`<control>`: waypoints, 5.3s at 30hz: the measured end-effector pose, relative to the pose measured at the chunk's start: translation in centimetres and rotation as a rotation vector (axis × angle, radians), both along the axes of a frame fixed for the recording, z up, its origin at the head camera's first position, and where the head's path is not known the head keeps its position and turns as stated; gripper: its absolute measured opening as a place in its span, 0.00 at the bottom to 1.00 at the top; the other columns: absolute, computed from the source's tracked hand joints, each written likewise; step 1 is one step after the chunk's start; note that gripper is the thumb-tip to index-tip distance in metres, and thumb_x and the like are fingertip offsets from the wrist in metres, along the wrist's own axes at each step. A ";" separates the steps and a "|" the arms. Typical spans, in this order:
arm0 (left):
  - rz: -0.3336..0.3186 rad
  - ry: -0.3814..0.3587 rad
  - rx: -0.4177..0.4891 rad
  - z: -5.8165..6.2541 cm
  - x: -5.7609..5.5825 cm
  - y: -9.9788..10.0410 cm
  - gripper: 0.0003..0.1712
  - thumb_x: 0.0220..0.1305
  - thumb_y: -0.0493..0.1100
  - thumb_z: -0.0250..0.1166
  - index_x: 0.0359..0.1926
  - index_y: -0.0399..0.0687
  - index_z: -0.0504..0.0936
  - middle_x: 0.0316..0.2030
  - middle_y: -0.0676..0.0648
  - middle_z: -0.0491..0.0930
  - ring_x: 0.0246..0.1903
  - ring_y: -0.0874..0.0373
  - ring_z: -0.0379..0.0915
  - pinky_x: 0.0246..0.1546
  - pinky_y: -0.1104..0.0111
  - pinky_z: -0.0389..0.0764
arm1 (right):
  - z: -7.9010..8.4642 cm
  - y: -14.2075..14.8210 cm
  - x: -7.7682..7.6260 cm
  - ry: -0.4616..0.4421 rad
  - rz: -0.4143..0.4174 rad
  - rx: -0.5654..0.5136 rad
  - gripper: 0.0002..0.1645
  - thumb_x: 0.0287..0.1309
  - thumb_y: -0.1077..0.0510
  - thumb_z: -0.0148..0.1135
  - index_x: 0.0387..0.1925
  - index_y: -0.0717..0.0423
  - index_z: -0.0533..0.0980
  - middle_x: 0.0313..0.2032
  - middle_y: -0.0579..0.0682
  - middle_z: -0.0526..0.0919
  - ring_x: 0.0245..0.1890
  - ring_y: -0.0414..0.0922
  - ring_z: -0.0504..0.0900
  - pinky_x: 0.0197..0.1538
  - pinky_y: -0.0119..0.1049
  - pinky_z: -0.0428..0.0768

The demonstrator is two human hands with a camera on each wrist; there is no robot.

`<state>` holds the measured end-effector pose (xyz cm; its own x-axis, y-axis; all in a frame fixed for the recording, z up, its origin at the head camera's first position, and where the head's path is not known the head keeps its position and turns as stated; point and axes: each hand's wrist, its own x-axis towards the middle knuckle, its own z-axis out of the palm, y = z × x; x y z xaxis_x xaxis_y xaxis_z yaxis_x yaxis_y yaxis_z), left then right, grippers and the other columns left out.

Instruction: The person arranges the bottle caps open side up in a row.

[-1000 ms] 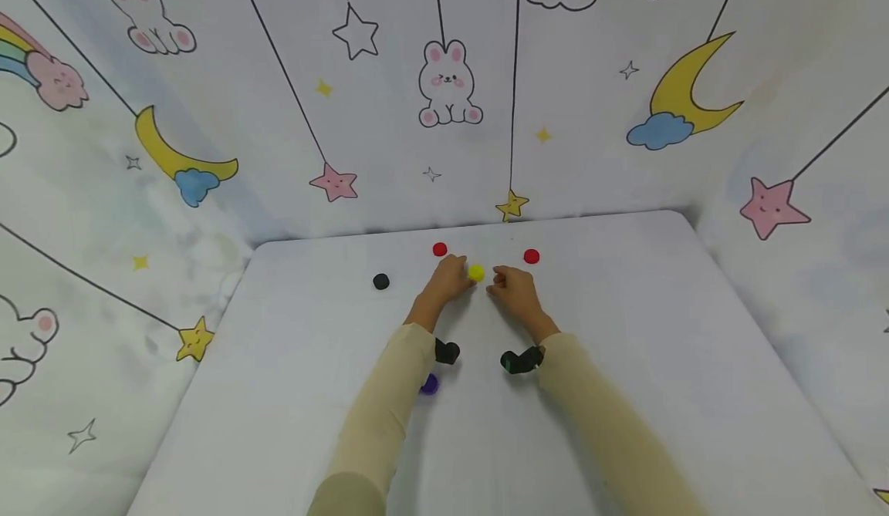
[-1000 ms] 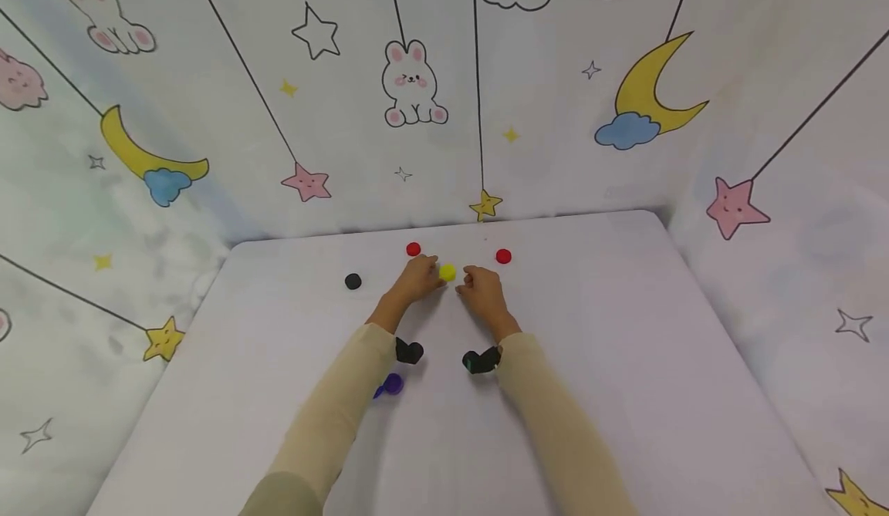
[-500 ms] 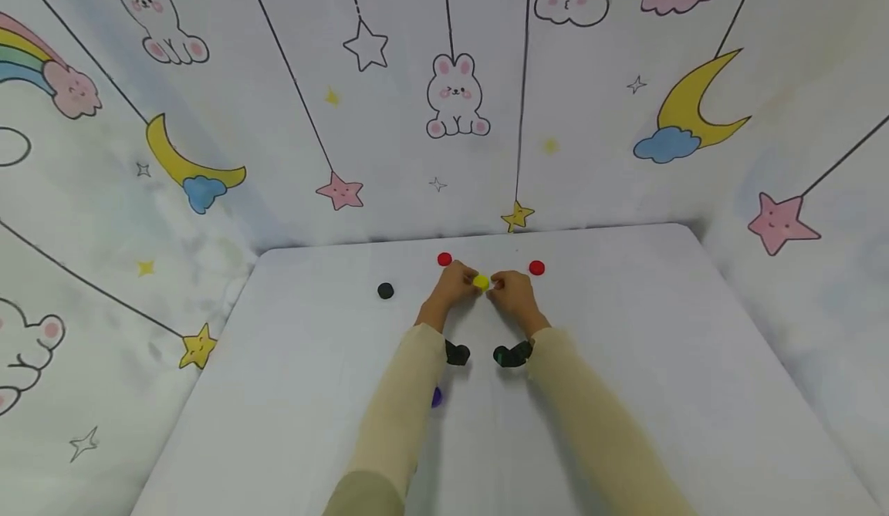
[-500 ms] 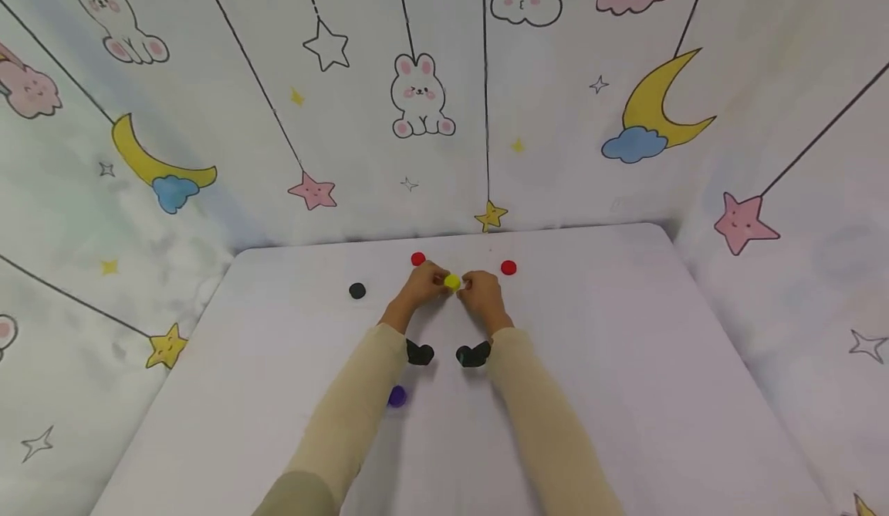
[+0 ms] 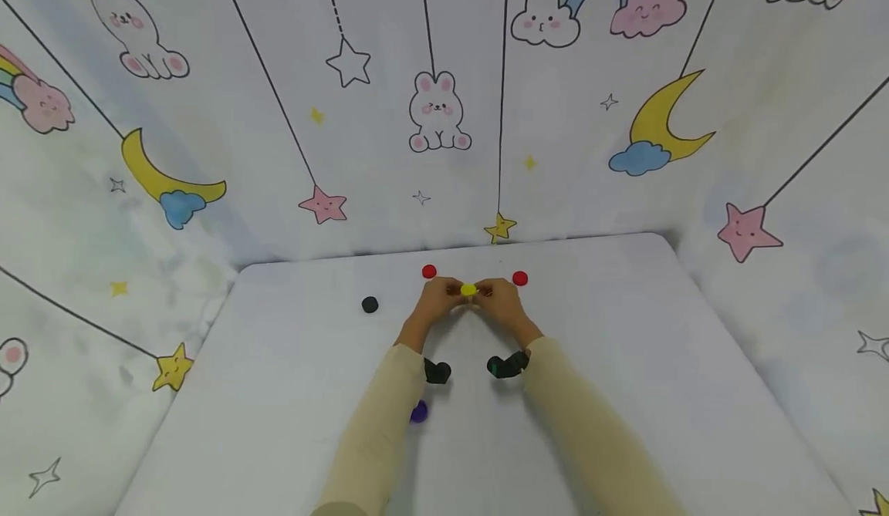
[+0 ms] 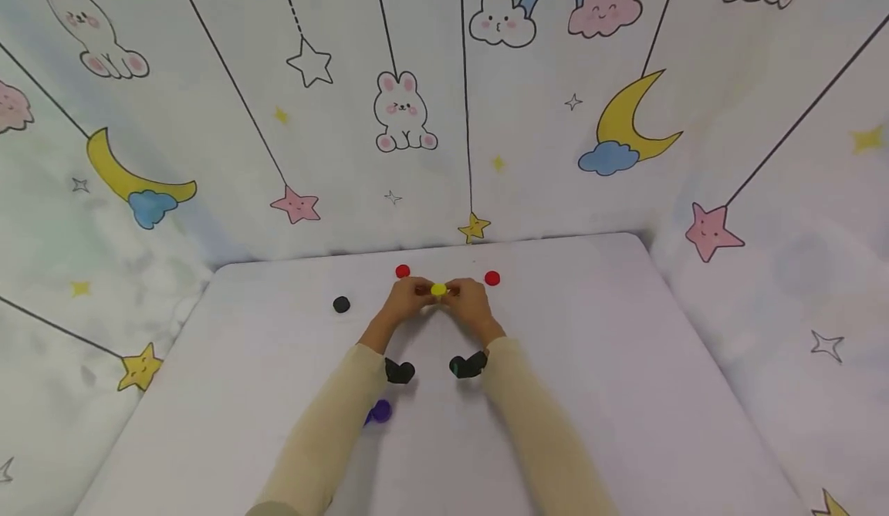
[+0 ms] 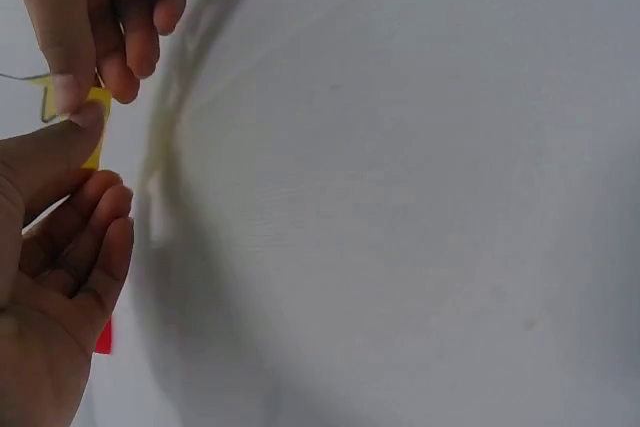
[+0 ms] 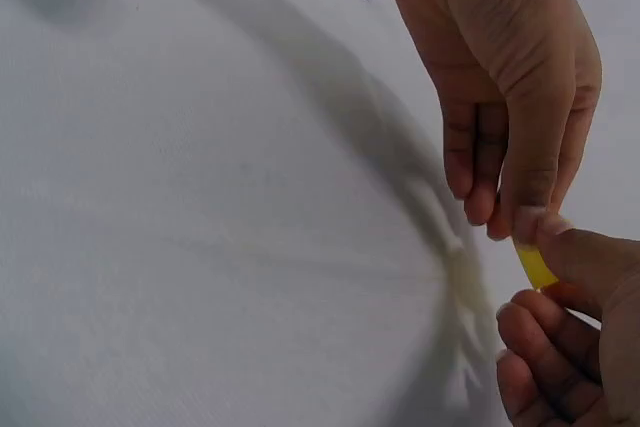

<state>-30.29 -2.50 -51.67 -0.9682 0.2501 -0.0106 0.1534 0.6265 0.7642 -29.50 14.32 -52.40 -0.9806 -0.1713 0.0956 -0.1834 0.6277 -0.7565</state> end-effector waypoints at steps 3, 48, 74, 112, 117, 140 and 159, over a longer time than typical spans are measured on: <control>-0.012 0.035 0.055 1.7 -0.4 0.0 0.19 0.63 0.45 0.69 0.52 0.39 0.84 0.47 0.43 0.85 0.47 0.50 0.81 0.48 0.61 0.82 | 1.9 0.7 -0.5 0.046 0.036 -0.035 0.16 0.61 0.58 0.66 0.47 0.64 0.82 0.41 0.57 0.86 0.41 0.50 0.82 0.45 0.44 0.83; -0.184 0.445 0.381 20.4 8.4 -0.5 0.20 0.65 0.38 0.65 0.58 0.42 0.78 0.45 0.42 0.82 0.35 0.50 0.82 0.41 0.68 0.84 | 20.5 1.8 7.4 0.439 0.219 -0.420 0.16 0.63 0.61 0.64 0.52 0.62 0.79 0.44 0.58 0.86 0.40 0.45 0.85 0.44 0.26 0.81; -0.160 0.245 0.373 19.5 11.3 -4.7 0.17 0.73 0.46 0.57 0.55 0.42 0.80 0.35 0.41 0.83 0.29 0.49 0.81 0.35 0.63 0.84 | 19.1 -1.7 9.6 0.651 0.356 -0.086 0.22 0.52 0.64 0.73 0.49 0.63 0.78 0.27 0.53 0.87 0.26 0.44 0.84 0.33 0.38 0.85; -0.183 0.281 -0.110 6.0 16.1 -4.3 0.17 0.61 0.42 0.70 0.50 0.43 0.82 0.44 0.48 0.81 0.43 0.55 0.80 0.46 0.65 0.83 | 6.0 -0.4 13.4 0.259 0.405 0.027 0.18 0.54 0.61 0.72 0.48 0.57 0.82 0.34 0.45 0.87 0.32 0.37 0.83 0.39 0.27 0.83; -0.165 0.288 -0.205 4.4 17.0 -4.4 0.18 0.59 0.44 0.72 0.49 0.44 0.82 0.49 0.47 0.78 0.53 0.51 0.75 0.56 0.60 0.78 | 3.2 -0.8 14.2 0.248 0.385 0.013 0.18 0.53 0.62 0.73 0.47 0.58 0.82 0.35 0.46 0.87 0.32 0.36 0.82 0.38 0.26 0.82; -0.196 0.402 -0.383 -0.6 19.0 -4.9 0.14 0.57 0.45 0.73 0.41 0.44 0.84 0.43 0.46 0.79 0.46 0.52 0.74 0.50 0.60 0.76 | -1.2 -1.7 15.5 0.191 0.456 0.108 0.15 0.51 0.60 0.75 0.42 0.55 0.83 0.30 0.45 0.83 0.28 0.34 0.74 0.32 0.26 0.75; -0.175 0.437 -0.418 -1.0 19.8 -5.6 0.13 0.56 0.45 0.74 0.39 0.42 0.83 0.42 0.46 0.78 0.42 0.51 0.74 0.47 0.59 0.77 | -1.5 -2.9 16.0 0.137 0.426 0.193 0.16 0.54 0.53 0.73 0.45 0.50 0.82 0.18 0.36 0.71 0.20 0.31 0.65 0.24 0.26 0.66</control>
<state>-10.53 -8.06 -52.69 -0.8502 0.4654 0.2462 0.5237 0.7960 0.3036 -13.51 11.38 -53.93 -0.8000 -0.5820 0.1459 -0.5442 0.6014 -0.5850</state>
